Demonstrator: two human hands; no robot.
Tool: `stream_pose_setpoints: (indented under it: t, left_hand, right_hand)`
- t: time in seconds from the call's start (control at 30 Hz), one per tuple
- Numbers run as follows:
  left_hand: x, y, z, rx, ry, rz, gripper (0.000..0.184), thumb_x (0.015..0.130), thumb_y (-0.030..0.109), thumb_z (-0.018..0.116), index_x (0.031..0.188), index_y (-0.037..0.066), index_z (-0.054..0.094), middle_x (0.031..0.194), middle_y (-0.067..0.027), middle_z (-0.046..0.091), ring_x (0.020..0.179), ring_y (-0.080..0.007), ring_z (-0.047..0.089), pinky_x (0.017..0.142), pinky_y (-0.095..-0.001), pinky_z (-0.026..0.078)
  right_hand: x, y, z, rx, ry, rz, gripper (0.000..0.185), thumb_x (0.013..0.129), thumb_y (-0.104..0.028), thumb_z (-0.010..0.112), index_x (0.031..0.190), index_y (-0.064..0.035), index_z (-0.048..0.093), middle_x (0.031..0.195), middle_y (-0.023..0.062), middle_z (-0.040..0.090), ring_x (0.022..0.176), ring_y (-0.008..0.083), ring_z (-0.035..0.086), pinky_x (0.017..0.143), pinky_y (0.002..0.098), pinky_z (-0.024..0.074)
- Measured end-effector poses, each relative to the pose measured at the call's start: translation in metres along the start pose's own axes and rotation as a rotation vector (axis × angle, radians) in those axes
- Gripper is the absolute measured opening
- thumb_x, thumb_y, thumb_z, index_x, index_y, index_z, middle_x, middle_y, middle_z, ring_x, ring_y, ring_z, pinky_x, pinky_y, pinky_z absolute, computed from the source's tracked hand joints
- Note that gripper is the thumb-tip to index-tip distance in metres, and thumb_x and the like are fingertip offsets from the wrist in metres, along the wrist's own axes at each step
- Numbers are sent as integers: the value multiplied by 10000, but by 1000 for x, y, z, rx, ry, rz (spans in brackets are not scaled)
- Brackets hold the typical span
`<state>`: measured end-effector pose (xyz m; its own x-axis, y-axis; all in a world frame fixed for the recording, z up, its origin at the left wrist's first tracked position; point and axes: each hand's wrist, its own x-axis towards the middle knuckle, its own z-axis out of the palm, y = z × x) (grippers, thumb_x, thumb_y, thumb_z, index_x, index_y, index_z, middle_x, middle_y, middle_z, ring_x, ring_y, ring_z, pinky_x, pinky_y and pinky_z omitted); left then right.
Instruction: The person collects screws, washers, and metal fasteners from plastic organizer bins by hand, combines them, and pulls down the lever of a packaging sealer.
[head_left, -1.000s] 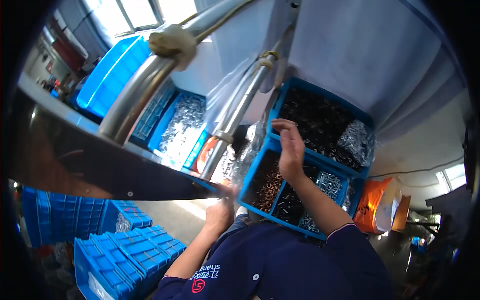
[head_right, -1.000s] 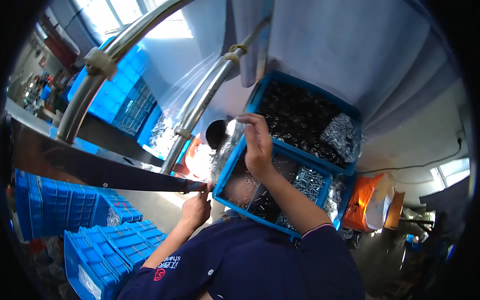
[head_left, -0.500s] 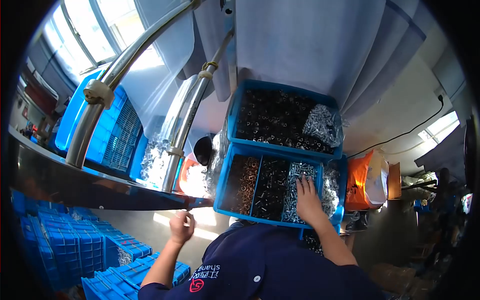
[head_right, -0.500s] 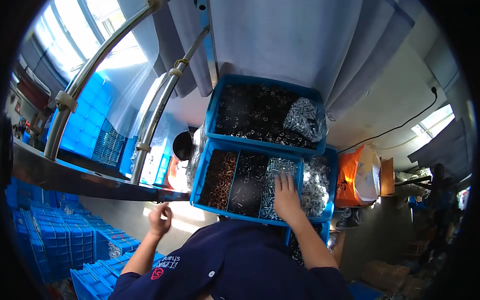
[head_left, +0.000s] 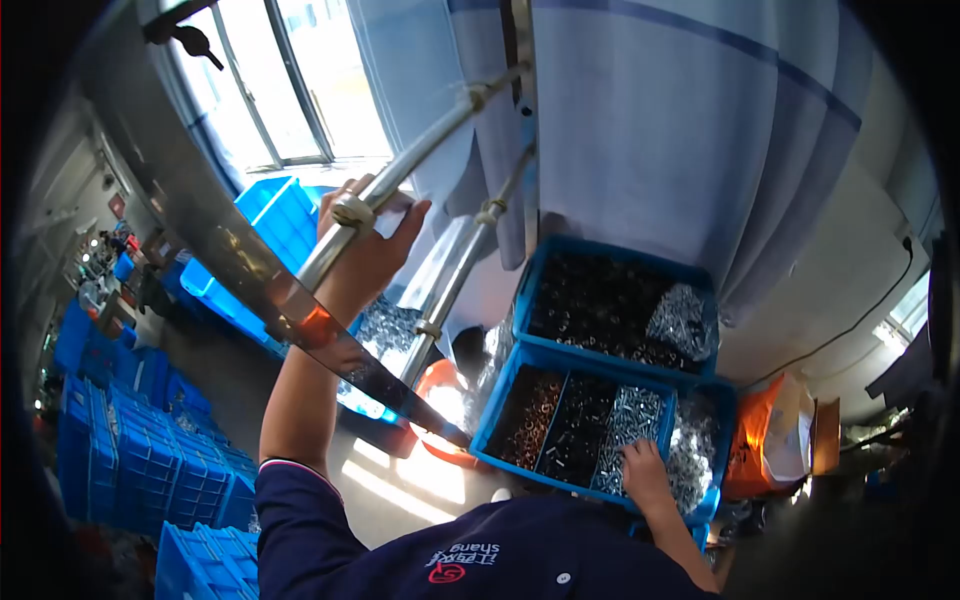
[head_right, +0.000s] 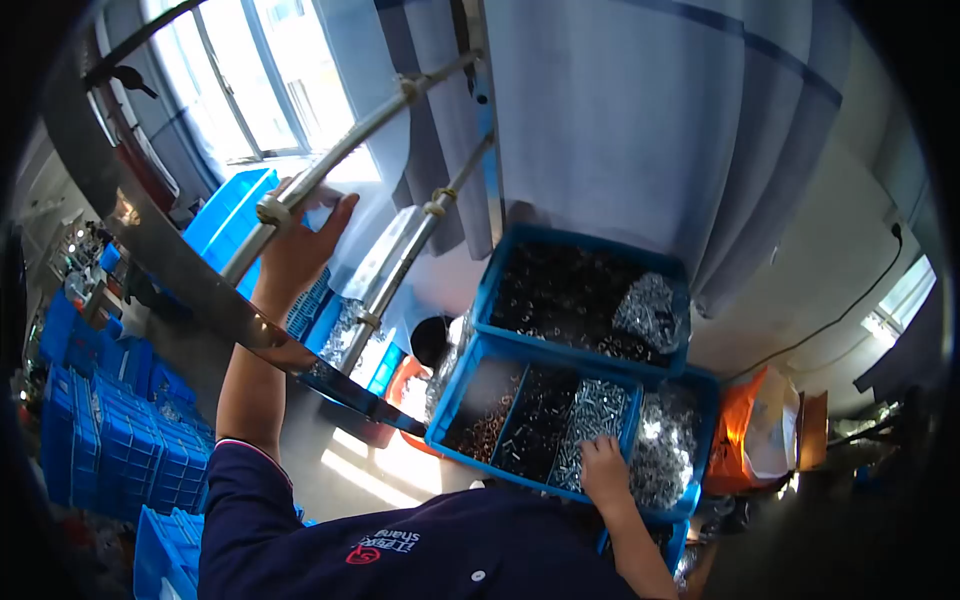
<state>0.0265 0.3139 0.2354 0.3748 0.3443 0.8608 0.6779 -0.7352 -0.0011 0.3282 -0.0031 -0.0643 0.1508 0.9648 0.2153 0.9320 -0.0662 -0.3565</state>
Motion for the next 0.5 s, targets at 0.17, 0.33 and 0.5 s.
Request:
stream_pose_setpoints:
  t: [0.17,0.33,0.5]
  left_hand:
    - [-7,-6,-2,233,99,132,248,730,287,770,735,88,622,735,-52,595,773,-240,595,735,-390,425]
    - [-25,-8,-1,241,-62,-24,229,816,293,724,751,79,675,640,-77,597,635,-272,599,715,-407,446]
    - [-24,-12,2,29,-47,73,114,721,80,791,725,69,678,714,-134,649,729,-294,656,751,-350,510]
  right_hand:
    - [2,-3,0,93,72,32,142,787,-40,618,927,-17,621,930,164,571,924,357,541,815,430,467]
    - [3,-14,-9,119,67,87,156,808,-113,643,933,-24,620,935,155,583,935,342,559,827,420,483]
    - [0,-7,-8,158,84,108,189,824,-172,650,941,-27,617,950,152,588,974,338,567,854,416,485]
